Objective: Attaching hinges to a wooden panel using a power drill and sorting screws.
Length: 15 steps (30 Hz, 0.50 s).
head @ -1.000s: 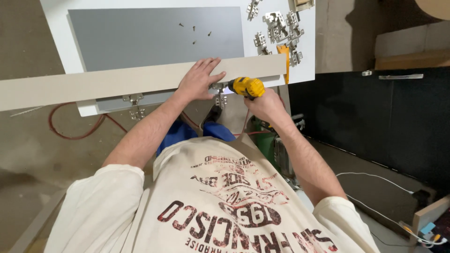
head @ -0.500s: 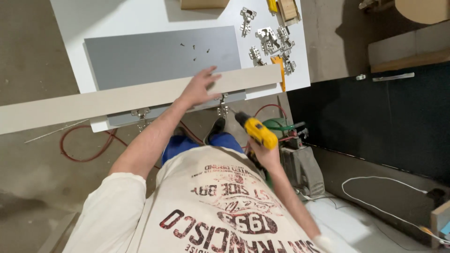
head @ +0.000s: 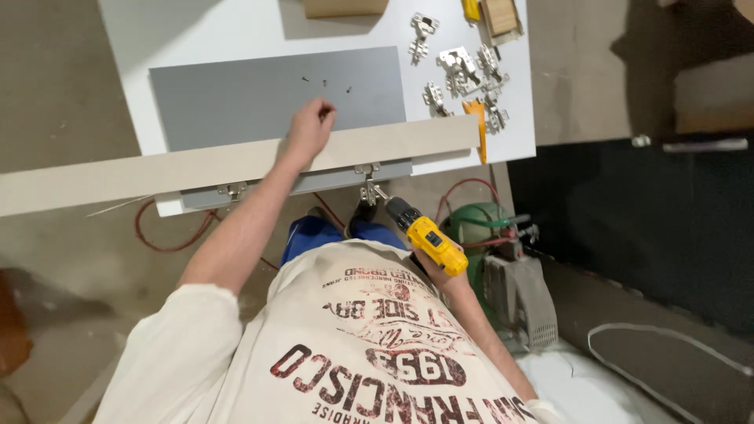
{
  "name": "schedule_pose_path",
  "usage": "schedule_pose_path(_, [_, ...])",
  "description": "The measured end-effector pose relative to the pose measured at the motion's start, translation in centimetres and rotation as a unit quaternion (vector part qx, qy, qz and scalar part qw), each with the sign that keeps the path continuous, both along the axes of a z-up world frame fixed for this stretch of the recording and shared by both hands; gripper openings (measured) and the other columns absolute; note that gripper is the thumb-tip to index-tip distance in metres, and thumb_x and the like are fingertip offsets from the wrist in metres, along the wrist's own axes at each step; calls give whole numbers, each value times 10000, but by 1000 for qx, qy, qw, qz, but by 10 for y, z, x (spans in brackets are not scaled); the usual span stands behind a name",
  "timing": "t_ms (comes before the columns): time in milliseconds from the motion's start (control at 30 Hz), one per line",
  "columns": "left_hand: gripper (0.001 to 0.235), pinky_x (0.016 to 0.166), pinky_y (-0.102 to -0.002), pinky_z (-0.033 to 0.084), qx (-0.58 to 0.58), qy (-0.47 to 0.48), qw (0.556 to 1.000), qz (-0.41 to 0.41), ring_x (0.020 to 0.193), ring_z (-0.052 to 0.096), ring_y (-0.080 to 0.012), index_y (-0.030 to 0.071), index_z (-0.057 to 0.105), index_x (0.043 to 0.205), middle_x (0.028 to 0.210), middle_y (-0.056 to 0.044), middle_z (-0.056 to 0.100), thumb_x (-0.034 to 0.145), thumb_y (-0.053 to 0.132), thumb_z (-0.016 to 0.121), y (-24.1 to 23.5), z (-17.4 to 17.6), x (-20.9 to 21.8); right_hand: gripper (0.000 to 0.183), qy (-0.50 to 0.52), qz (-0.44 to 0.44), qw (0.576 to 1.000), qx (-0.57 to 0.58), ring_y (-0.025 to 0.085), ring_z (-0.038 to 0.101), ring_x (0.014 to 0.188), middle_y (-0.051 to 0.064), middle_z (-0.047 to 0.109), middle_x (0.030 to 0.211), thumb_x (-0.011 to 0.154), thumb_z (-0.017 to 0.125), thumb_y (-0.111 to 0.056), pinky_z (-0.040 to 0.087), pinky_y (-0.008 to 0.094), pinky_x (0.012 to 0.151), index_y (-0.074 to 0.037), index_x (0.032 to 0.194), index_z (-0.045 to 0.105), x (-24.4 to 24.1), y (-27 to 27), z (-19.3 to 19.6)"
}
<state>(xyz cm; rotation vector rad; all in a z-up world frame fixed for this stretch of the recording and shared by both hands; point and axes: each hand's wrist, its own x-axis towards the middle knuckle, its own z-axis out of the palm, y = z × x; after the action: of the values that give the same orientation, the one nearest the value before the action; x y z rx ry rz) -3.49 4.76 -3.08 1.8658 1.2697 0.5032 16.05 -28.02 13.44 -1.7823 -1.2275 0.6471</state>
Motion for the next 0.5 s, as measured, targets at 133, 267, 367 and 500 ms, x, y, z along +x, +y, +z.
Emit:
schedule_pose_path(133, [178,658,-278,603,-294,-156,935,126,780,763,-131,124,748,1101,854,-17,756,959,225,711,-53,92,-24,77,13,100,995,25,313,740,626,159,741,684,824,803,-33,528,333,565,-3,775,751,10,52,19])
schedule_pose_path(267, [201,779,-375,665,-476,-415,738,238,899,791,-238,6,647,1086,1011,-173,783,920,66,743,-95,138,-52,239,53,195,979,14,232,670,512,123,666,578,847,764,-24,480,270,532,-13,660,616,12,89,15])
schedule_pose_path(367, [130,792,-395,672,-467,-453,706,279,892,795,-248,12,667,1024,985,-180,791,922,45,740,-109,146,-71,227,41,231,971,34,279,674,523,129,669,586,852,752,-32,493,332,516,-10,668,621,7,99,-26])
schedule_pose_path(500, [131,787,-381,681,-449,-474,687,320,877,795,-255,29,687,1029,986,-164,793,936,91,754,-124,117,-98,303,100,310,945,-13,175,581,459,57,608,527,882,713,-86,446,254,504,-85,635,537,-2,120,-9])
